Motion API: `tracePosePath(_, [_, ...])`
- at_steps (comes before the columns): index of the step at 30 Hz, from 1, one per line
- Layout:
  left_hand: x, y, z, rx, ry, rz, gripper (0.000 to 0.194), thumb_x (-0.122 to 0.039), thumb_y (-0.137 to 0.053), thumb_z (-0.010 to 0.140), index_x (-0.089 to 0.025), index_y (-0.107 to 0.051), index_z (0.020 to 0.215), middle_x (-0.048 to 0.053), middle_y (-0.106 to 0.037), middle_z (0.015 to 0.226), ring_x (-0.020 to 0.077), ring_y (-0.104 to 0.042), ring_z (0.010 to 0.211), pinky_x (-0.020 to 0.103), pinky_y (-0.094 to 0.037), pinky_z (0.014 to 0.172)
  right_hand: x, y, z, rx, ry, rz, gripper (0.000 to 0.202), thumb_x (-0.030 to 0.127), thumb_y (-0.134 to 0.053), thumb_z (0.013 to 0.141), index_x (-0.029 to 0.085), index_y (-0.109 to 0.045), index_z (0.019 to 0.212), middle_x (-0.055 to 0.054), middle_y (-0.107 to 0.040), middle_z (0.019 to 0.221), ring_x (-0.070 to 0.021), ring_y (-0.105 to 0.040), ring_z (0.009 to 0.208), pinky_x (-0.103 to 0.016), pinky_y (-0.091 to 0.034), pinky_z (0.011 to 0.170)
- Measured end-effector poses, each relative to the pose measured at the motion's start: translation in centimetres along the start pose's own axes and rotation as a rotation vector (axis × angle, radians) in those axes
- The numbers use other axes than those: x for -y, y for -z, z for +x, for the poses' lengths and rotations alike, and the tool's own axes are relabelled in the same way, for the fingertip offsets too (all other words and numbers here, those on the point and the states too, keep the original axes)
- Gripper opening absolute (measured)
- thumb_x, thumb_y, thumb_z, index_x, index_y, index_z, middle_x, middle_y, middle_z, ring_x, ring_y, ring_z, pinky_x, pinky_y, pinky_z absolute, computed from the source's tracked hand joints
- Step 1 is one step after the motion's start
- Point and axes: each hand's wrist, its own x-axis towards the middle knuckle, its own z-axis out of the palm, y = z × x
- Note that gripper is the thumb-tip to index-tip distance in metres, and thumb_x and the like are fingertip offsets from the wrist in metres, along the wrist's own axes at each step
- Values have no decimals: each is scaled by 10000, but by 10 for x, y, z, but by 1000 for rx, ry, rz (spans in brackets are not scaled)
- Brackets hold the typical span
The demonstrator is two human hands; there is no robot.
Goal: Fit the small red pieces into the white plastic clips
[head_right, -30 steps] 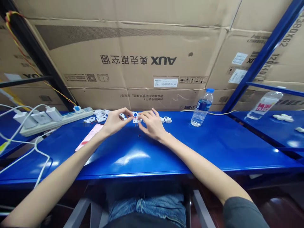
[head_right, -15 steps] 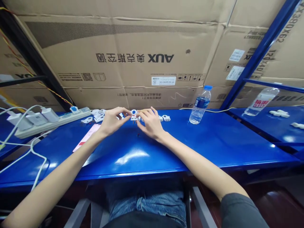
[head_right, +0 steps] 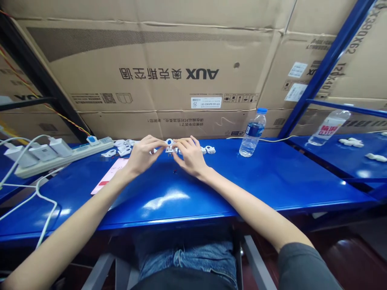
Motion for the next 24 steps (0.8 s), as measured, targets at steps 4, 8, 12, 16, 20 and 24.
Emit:
tracePosePath(4, [0,-4,-1,-58,-32,11,220,-222,-552,1001,-212,-772,1017,70,-761,1061,212,-637,989,340,-551,837,-4,-4,-1,-28,-11,21,138,276,-591,1013,228,-691,1095,-68,-751,1275,-252,-638,1224,-512,-328,1213])
tracePosePath(8, [-1,-3,-1,-86,8,39,182,-221,-637,925,-210,-751,1065,73,-677,1068,204,-647,998,313,-551,795,-5,-5,-1,-43,-36,43,163,295,-600,1012,220,-701,1116,-81,-748,1271,-262,-634,1211,-503,-365,1182])
tracePosePath(12, [-4,-3,-1,-54,-6,68,164,-240,-685,886,-197,-726,1038,64,-651,1032,212,-642,997,337,-546,845,-5,-4,-1,-47,-56,70,164,295,-612,1006,206,-707,1105,-80,-748,1256,-265,-634,1187,-470,-409,1131])
tracePosePath(16, [-2,-4,-2,-13,-5,100,121,-243,-661,908,-207,-721,1007,59,-649,1018,215,-632,996,347,-536,872,-5,-5,-2,-27,-71,85,177,307,-597,1016,208,-705,1116,-85,-744,1259,-265,-627,1193,-443,-427,1106])
tracePosePath(20, [2,-5,-3,32,4,98,124,-269,-664,922,-213,-727,1013,59,-645,1043,218,-630,1022,351,-533,894,-7,-8,-3,9,-79,99,191,298,-584,1024,198,-706,1132,-100,-735,1284,-267,-622,1218,-445,-426,1115])
tracePosePath(24, [4,-5,-3,68,26,108,125,-277,-647,938,-225,-723,1022,59,-646,1064,221,-625,1042,354,-533,910,-8,-10,-3,22,-90,97,187,299,-582,1025,204,-706,1128,-99,-732,1302,-260,-627,1236,-439,-420,1133])
